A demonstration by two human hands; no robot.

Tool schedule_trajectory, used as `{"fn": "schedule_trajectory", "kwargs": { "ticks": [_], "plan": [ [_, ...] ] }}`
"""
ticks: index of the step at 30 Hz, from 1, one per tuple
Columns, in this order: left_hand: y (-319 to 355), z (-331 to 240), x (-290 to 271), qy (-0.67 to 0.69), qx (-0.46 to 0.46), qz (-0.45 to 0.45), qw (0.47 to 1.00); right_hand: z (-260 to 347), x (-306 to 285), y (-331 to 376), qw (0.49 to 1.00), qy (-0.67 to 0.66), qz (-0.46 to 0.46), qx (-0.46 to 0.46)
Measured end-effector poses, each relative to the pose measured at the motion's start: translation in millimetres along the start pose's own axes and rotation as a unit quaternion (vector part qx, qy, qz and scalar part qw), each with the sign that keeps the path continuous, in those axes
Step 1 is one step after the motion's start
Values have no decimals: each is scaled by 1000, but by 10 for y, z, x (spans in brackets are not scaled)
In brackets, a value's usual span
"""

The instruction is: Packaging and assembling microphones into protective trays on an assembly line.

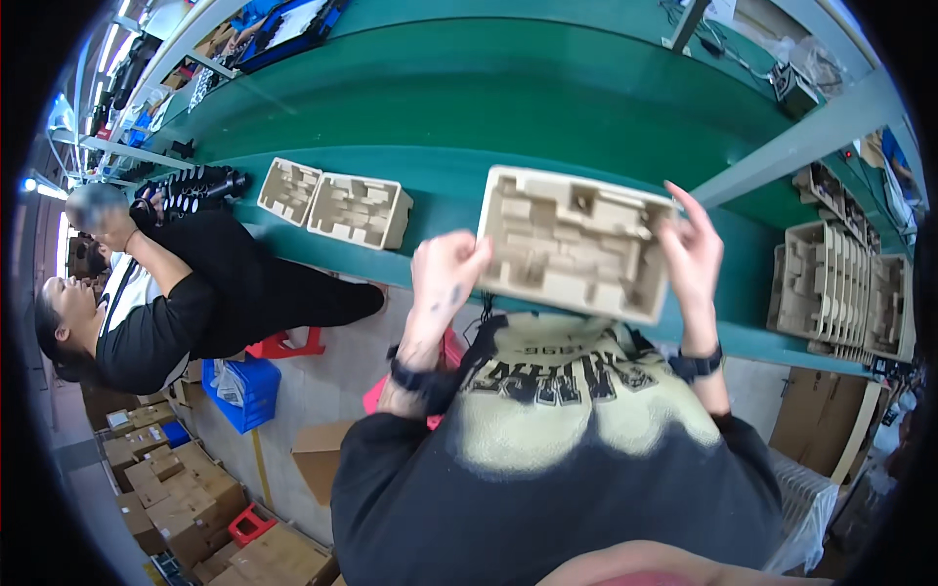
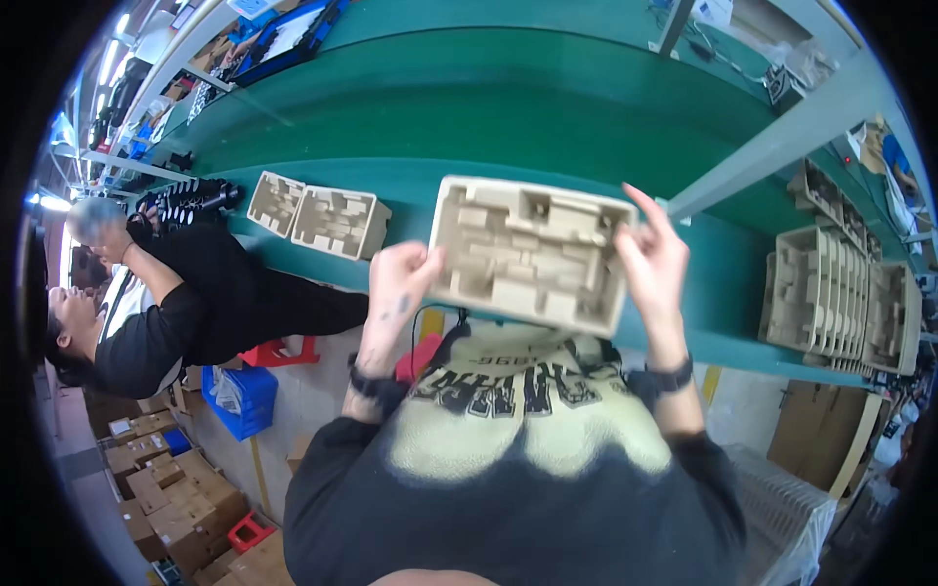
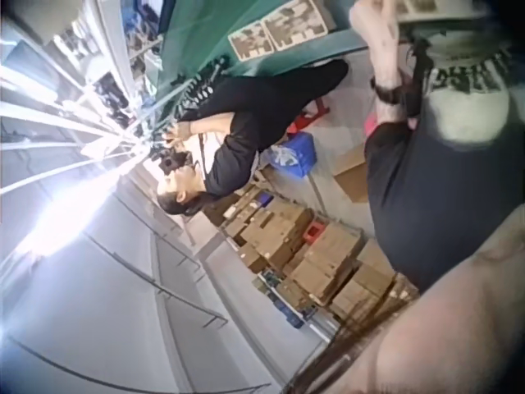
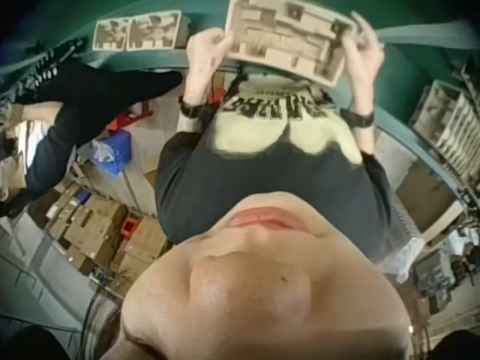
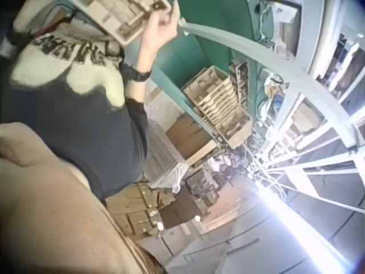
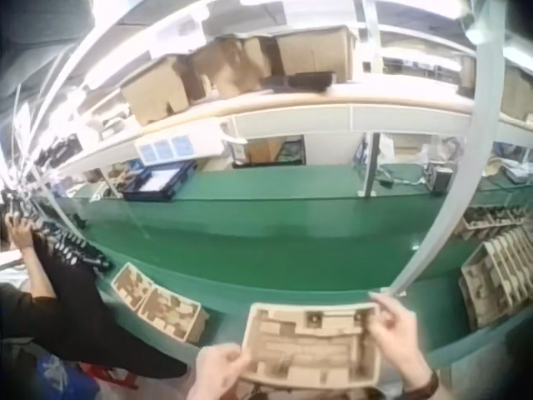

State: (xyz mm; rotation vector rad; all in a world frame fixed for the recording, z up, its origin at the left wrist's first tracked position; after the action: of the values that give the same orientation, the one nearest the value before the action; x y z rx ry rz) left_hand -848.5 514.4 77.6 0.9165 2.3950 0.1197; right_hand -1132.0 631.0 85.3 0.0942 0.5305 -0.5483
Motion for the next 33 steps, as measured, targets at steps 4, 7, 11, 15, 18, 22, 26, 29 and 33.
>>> {"fn": "schedule_trajectory", "kwargs": {
  "ticks": [4, 7, 11, 15, 18, 22, 26, 29, 33],
  "plan": [
    [-397, -70, -48, -158, 79, -114, 978, -273, -3, -48, 992, -113, -49, -17],
    [-314, 78, 38, -94, 3, -79, 992, -508, 132, 95, 990, -136, -36, 8],
    [-394, 338, 197, -226, -6, -53, 973, -762, 324, 14, 995, -82, 26, 42],
    [-425, 381, 176, -102, 92, -197, 971, -842, 259, 39, 975, -207, 6, 75],
    [-569, 434, 236, -53, 1, -146, 988, -883, 269, -28, 973, -174, -5, 150],
    [-743, 358, 128, -93, -29, -81, 992, -728, 218, -215, 990, 81, 90, 77],
    [-77, -101, -26, 100, 170, -85, 977, -370, -85, 109, 984, -155, -43, -81],
    [-168, 56, -153, -155, 13, -84, 984, -395, -22, 304, 989, -146, 13, -18],
    [-62, -81, -239, -115, 35, -111, 987, -263, 100, 35, 997, -22, 71, 9]
  ]
}}
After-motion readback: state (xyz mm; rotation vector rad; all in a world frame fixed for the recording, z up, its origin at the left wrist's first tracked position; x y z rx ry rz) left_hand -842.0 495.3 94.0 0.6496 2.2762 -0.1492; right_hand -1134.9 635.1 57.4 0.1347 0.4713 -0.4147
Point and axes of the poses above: each hand's wrist, its own y-axis away from the middle knuckle, its own x-axis out of the palm, z = x × y, the point moved 3 cm from there along -y, towards the middle knuckle, and after that the axes turned 5 degrees about z, right-handed, at the moved point
